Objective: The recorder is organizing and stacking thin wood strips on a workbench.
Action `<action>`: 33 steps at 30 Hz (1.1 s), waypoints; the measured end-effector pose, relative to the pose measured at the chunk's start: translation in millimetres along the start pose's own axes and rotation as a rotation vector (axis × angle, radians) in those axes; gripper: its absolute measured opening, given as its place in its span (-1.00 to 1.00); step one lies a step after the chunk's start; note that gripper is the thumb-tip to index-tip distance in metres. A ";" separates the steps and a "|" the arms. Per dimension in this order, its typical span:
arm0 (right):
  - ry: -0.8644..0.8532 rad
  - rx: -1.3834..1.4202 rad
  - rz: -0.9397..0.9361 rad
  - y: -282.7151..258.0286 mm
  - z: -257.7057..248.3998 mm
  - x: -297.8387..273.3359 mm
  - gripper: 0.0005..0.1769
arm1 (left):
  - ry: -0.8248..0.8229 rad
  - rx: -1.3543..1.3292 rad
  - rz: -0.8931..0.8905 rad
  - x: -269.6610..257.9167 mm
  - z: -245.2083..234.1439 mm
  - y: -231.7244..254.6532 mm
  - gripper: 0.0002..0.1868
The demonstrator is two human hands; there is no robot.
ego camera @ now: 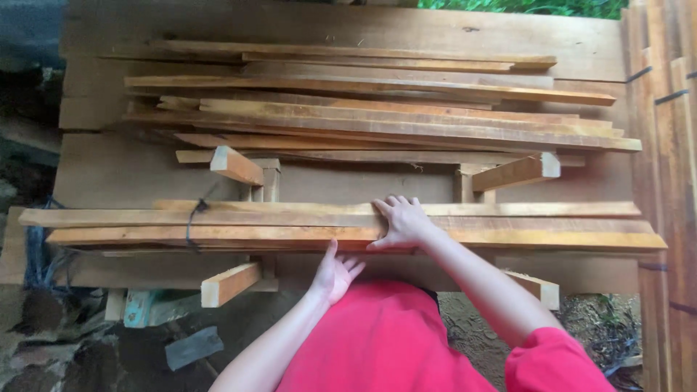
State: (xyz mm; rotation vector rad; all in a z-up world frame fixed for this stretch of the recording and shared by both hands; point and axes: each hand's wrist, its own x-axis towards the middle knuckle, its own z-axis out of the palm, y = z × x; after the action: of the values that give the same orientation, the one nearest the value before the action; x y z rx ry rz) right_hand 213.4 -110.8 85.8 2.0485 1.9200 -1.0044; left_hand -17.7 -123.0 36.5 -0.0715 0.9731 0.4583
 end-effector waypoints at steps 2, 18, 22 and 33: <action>0.162 -0.073 -0.023 3.2 10.7 -0.7 0.20 | 0.026 -0.001 0.028 22.3 -4.2 0.4 -0.15; 0.461 -0.202 -0.054 24.2 29.9 19.3 0.39 | -0.053 0.116 -0.007 98.3 -18.3 23.8 -0.12; 0.388 -0.178 -0.042 27.4 46.0 39.9 0.37 | 0.084 0.138 0.005 98.8 -5.5 33.3 -0.07; 0.463 -0.170 -0.099 30.8 49.4 40.7 0.34 | 0.282 -0.002 0.204 81.5 -20.0 41.4 0.06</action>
State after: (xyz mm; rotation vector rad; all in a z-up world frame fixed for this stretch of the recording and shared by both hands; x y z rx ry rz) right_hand 222.5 -108.9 15.3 2.2469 2.2449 -0.3789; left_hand -11.4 -62.8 -34.9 -0.0394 1.2638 0.6482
